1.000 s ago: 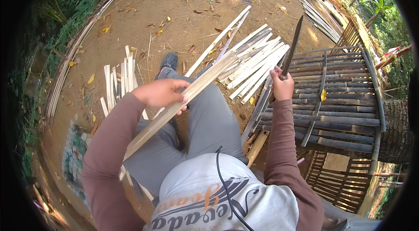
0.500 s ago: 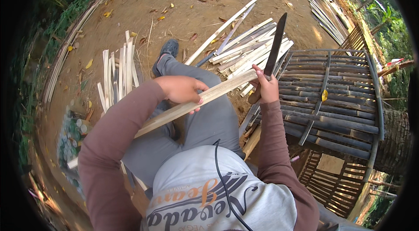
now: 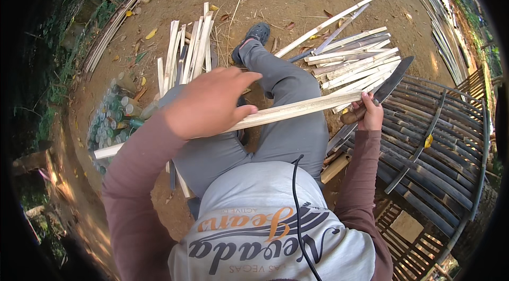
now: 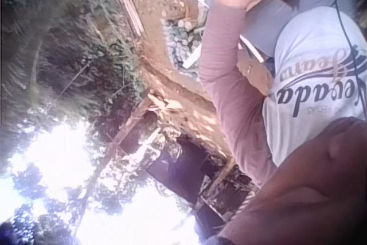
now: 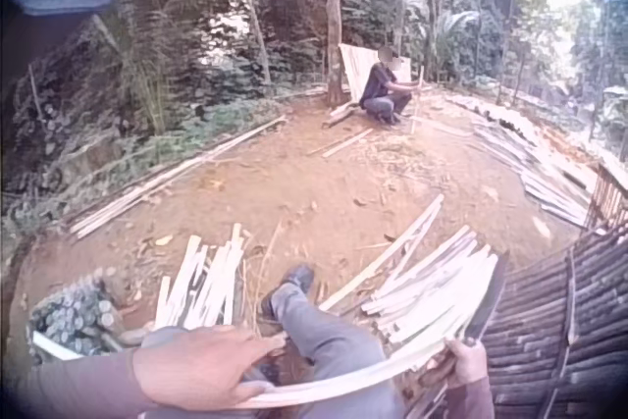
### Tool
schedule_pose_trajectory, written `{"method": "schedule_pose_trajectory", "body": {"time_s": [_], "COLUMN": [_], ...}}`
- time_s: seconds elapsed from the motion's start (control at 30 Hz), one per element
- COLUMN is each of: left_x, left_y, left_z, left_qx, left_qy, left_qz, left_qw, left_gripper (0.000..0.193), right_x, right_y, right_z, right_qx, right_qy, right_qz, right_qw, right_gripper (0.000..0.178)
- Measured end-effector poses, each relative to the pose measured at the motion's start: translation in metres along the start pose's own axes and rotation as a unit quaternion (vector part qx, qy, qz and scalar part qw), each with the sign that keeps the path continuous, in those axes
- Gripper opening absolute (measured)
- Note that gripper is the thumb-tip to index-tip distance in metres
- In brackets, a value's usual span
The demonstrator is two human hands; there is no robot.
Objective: The person uses a large knife to shave and smooth long strips of bamboo, holding the strips on their lap while sitting on the ground.
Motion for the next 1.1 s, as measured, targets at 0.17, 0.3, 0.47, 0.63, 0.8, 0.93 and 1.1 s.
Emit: {"method": "schedule_pose_trajectory", "body": {"time_s": [0.17, 0.3, 0.47, 0.63, 0.8, 0.93, 1.1], "left_x": [-0.007, 0.061, 0.092, 0.036, -0.023, -0.050, -0.056], "left_y": [0.128, 0.193, 0.201, 0.191, 0.182, 0.178, 0.176], "left_z": [0.081, 0.117, 0.112, 0.094, 0.077, 0.063, 0.079], "left_qx": [-0.222, -0.333, -0.218, -0.194, -0.176, -0.109, -0.144], "left_qy": [-0.077, -0.045, 0.143, 0.156, 0.109, 0.103, 0.134], "left_qz": [-0.011, 0.058, 0.090, 0.011, -0.092, -0.084, -0.094], "left_qw": [0.972, 0.940, 0.961, 0.968, 0.974, 0.985, 0.976], "left_gripper": [0.070, 0.054, 0.031, 0.023, 0.038, 0.034, 0.056], "right_x": [-0.033, -0.057, -0.063, -0.081, -0.109, -0.146, -0.234], "right_y": [-0.017, -0.028, -0.044, -0.053, -0.033, -0.020, -0.003], "right_z": [-0.005, 0.001, 0.014, 0.070, 0.115, 0.108, 0.080], "right_qx": [0.015, 0.020, 0.014, -0.013, -0.073, -0.094, -0.096], "right_qy": [-0.044, -0.043, -0.059, -0.094, -0.075, -0.067, -0.025], "right_qz": [-0.032, -0.049, -0.057, -0.057, -0.078, -0.114, -0.136], "right_qw": [0.998, 0.998, 0.997, 0.994, 0.991, 0.987, 0.986], "right_gripper": [0.021, 0.020, 0.015, 0.038, 0.030, 0.019, 0.019]}}
Point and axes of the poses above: each hand's wrist, its own y-axis away from the middle knuckle, its own x-axis out of the palm, z = x × y, the point moved 9 cm from there along -y, towards the middle knuckle, and after that the axes turned 6 degrees about z, right-handed, at the moved point
